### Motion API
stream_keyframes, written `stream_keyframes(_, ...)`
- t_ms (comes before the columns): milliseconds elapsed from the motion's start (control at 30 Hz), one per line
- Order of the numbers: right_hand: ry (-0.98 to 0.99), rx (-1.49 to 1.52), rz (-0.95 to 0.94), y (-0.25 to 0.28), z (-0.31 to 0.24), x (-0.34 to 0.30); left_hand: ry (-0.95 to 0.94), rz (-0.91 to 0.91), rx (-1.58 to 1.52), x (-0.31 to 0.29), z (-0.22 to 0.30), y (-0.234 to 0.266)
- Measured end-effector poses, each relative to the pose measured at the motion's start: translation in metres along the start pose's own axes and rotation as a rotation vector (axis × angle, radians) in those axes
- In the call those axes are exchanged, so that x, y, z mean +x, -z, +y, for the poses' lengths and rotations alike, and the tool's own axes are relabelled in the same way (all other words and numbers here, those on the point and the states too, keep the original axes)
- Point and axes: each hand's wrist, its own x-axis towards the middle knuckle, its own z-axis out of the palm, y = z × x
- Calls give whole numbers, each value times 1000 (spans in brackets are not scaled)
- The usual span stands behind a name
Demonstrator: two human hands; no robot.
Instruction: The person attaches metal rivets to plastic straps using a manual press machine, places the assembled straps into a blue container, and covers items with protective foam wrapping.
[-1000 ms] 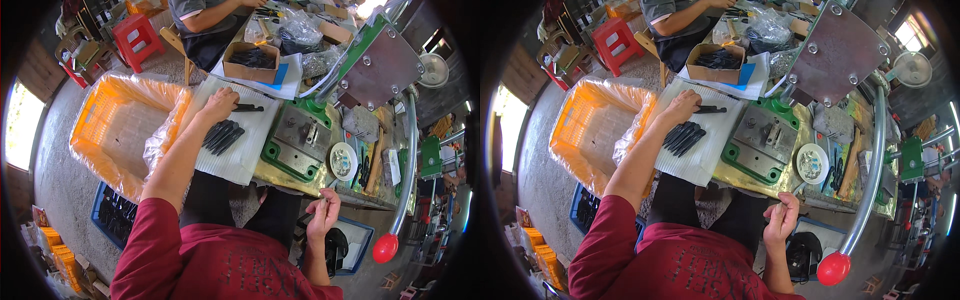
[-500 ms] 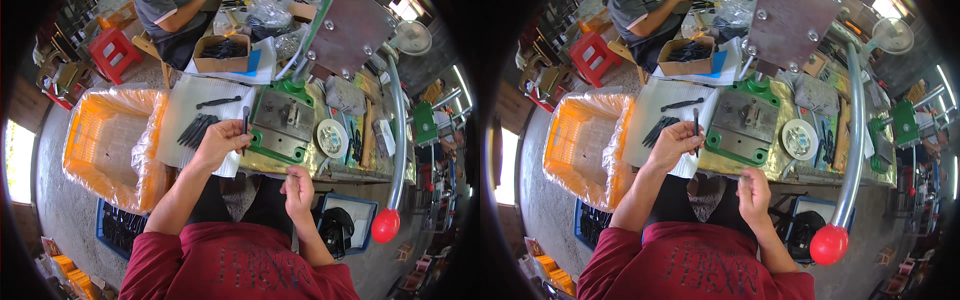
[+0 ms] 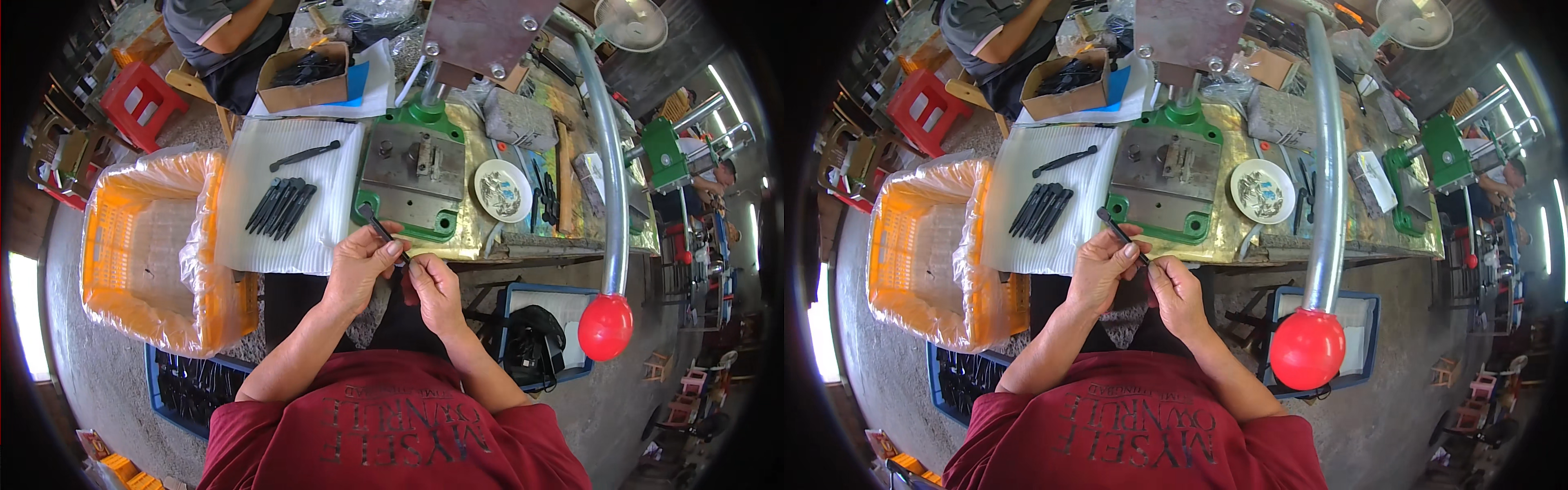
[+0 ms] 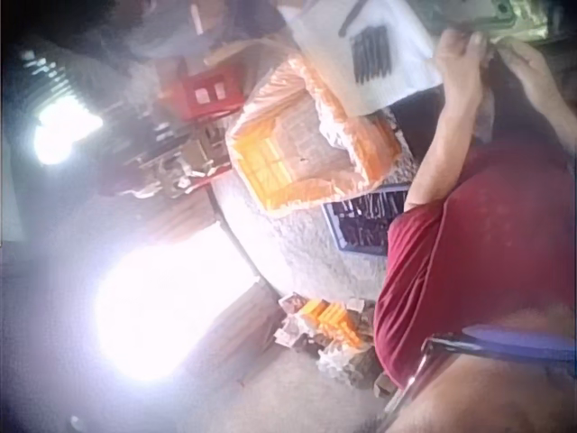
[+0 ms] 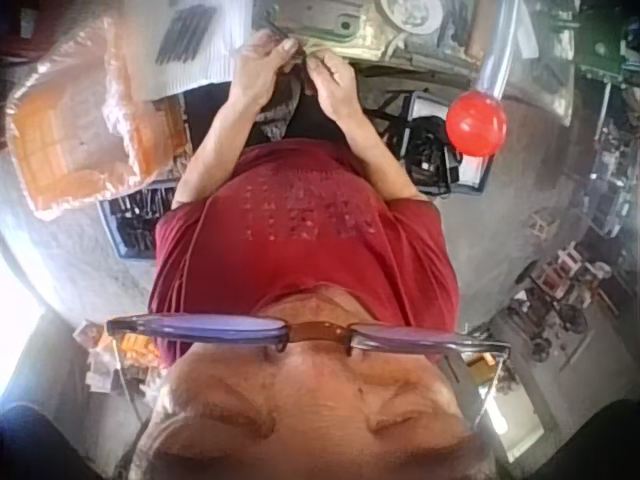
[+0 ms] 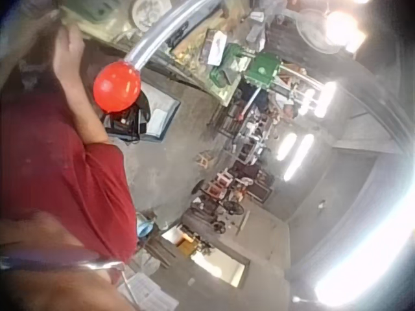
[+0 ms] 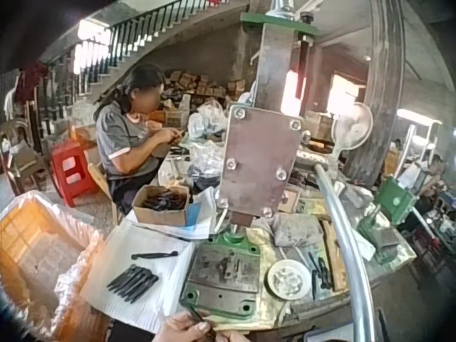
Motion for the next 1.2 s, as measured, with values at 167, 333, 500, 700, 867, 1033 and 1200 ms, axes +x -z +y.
stream_keyframes(167, -26, 31, -5, 9, 0, -6, -34, -96, 125, -1, -12, 3)
stream_keyframes(333, 128, -251, 207, 32, -6, -2, -15, -45, 105, -1, -7, 1)
stream_keyframes(500, 369, -759, 470, 100, -17, 35, -45, -71, 144, -2, 2, 9)
stream_keyframes(700, 264, -1097, 438, 144, -27, 79, 14, -94, 107, -1, -6, 12)
stream_keyframes(867, 288, -1353, 391, 156, -17, 101, 20, -110, 124, 1, -10, 15)
stream_keyframes(1033, 133, -1489, 344, 157, -11, 110, 45, -99, 165, 3, -9, 15)
stream_keyframes(1200, -27, -1679, 262, 144, -23, 113, 49, -104, 192, 3, -11, 13)
